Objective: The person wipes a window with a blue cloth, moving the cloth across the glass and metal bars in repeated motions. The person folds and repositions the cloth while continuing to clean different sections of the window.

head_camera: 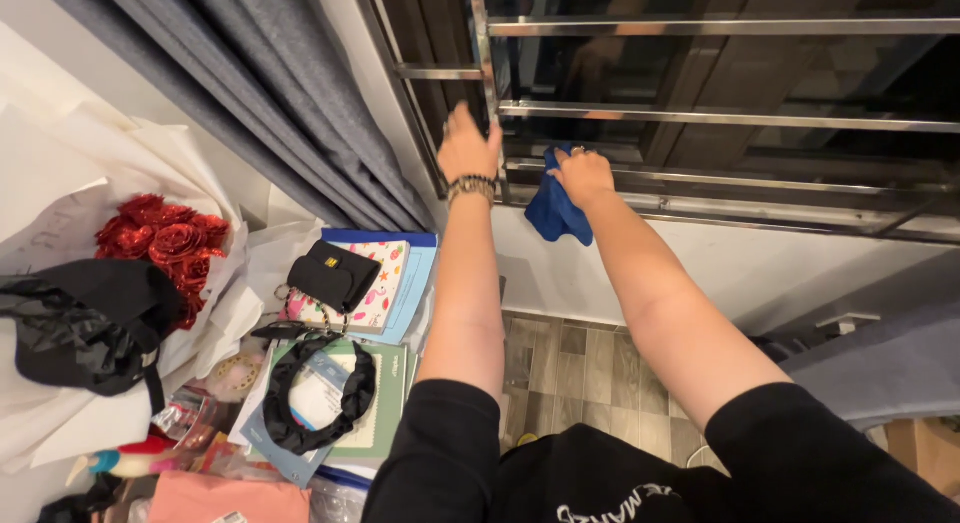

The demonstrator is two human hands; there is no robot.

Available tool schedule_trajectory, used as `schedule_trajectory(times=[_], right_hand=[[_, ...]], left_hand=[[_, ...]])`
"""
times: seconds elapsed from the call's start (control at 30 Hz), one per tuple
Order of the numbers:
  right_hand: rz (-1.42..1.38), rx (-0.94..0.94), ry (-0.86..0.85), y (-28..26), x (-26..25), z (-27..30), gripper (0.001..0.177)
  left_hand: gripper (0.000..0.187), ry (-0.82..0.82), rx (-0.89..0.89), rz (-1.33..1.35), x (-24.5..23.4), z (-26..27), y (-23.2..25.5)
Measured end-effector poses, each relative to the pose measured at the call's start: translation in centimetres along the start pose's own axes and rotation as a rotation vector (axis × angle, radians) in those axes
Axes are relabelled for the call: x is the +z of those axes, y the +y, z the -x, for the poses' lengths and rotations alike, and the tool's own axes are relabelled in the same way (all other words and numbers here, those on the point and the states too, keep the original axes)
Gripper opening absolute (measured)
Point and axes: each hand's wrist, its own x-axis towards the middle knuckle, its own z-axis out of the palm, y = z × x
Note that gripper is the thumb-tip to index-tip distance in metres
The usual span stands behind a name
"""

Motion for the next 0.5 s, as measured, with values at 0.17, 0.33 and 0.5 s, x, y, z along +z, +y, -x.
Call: schedule_trajectory(times=[0.17, 0.33, 0.5], right_hand=[[-0.144, 0.104, -0.091, -3.5, -1.9, -1.8, 0.045], [-0.752, 0.103, 0.387, -7.9, -2.4, -4.5, 0.040], [-0.833, 0.089, 0.736, -9.6, 0.6, -5.7, 0.025]], left_hand=[[0.044, -0.204, -0.097, 0.145, -4.5, -5.8, 3.8], [0.063, -0.484, -0.198, -0.194, -3.3, -10.0, 4.6], [0.044, -0.550, -0.166, -0.289, 1.4, -11.5, 5.1]])
